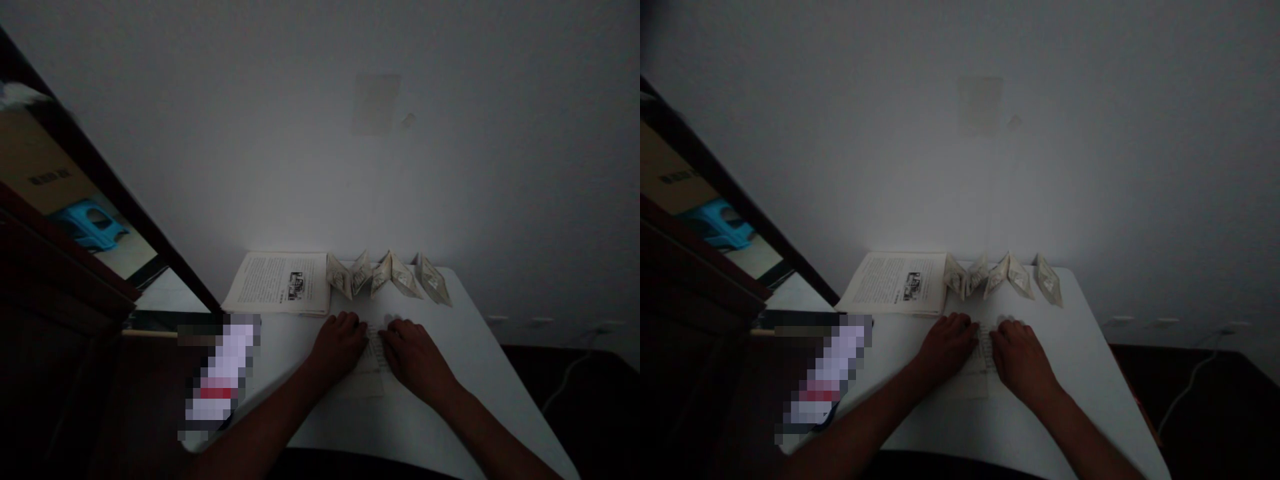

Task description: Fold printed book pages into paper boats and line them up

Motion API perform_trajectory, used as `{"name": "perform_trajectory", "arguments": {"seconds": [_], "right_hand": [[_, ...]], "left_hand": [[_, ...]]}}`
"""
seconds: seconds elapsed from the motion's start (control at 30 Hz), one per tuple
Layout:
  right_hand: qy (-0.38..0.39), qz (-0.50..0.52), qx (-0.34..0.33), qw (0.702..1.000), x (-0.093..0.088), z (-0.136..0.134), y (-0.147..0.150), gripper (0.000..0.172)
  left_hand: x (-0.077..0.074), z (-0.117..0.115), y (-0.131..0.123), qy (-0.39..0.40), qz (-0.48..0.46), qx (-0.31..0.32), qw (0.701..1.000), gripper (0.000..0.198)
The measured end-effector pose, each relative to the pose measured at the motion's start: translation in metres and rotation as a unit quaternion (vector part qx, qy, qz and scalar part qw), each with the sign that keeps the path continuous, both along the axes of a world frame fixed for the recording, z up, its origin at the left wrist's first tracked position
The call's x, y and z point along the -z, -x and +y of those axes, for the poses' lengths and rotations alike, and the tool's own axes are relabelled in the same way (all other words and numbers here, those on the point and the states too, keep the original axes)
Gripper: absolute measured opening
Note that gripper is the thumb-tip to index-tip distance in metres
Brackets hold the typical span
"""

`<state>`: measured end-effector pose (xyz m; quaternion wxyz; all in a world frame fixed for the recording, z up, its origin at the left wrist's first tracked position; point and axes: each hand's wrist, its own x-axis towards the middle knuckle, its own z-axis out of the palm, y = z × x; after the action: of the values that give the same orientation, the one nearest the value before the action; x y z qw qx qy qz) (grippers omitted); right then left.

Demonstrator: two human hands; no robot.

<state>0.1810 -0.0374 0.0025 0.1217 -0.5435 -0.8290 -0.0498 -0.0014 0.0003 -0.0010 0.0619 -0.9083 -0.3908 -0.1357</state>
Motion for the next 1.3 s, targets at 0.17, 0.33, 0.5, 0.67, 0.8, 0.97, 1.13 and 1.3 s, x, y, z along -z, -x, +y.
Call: {"name": "perform_trajectory", "arguments": {"seconds": [0.17,0.33,0.5,0.67,0.8,0.97,1.13,1.3], "right_hand": [[0.029,-0.008,0.014,0.999,0.001,0.000,0.004,0.023],[0.083,-0.001,0.020,0.996,-0.002,0.004,0.008,0.036],[0.122,-0.004,0.015,0.992,-0.010,0.010,0.010,0.045],[0.135,0.017,-0.014,0.991,-0.017,0.020,0.005,0.037],[0.162,0.063,-0.055,0.983,-0.022,0.036,0.001,0.026],[0.191,0.126,-0.036,0.973,-0.023,0.058,0.000,0.024],[0.200,0.143,-0.041,0.969,-0.020,0.065,-0.001,0.022],[0.222,0.157,-0.048,0.961,-0.023,0.062,-0.007,0.014]], "left_hand": [[-0.001,0.002,0.002,0.000,0.016,0.001,1.000,0.024],[-0.002,0.002,0.002,0.002,0.016,-0.005,1.000,0.027],[-0.006,0.003,0.002,0.015,0.023,0.000,1.000,0.026],[-0.006,0.006,0.004,0.020,0.016,0.003,1.000,0.032],[-0.004,0.011,0.007,0.033,0.005,0.007,0.999,0.042],[-0.004,0.014,0.008,0.046,0.000,0.008,0.999,0.048],[-0.004,0.011,0.006,0.048,-0.018,-0.006,0.999,0.040],[-0.004,0.009,0.006,0.042,-0.026,-0.007,0.999,0.041]]}}
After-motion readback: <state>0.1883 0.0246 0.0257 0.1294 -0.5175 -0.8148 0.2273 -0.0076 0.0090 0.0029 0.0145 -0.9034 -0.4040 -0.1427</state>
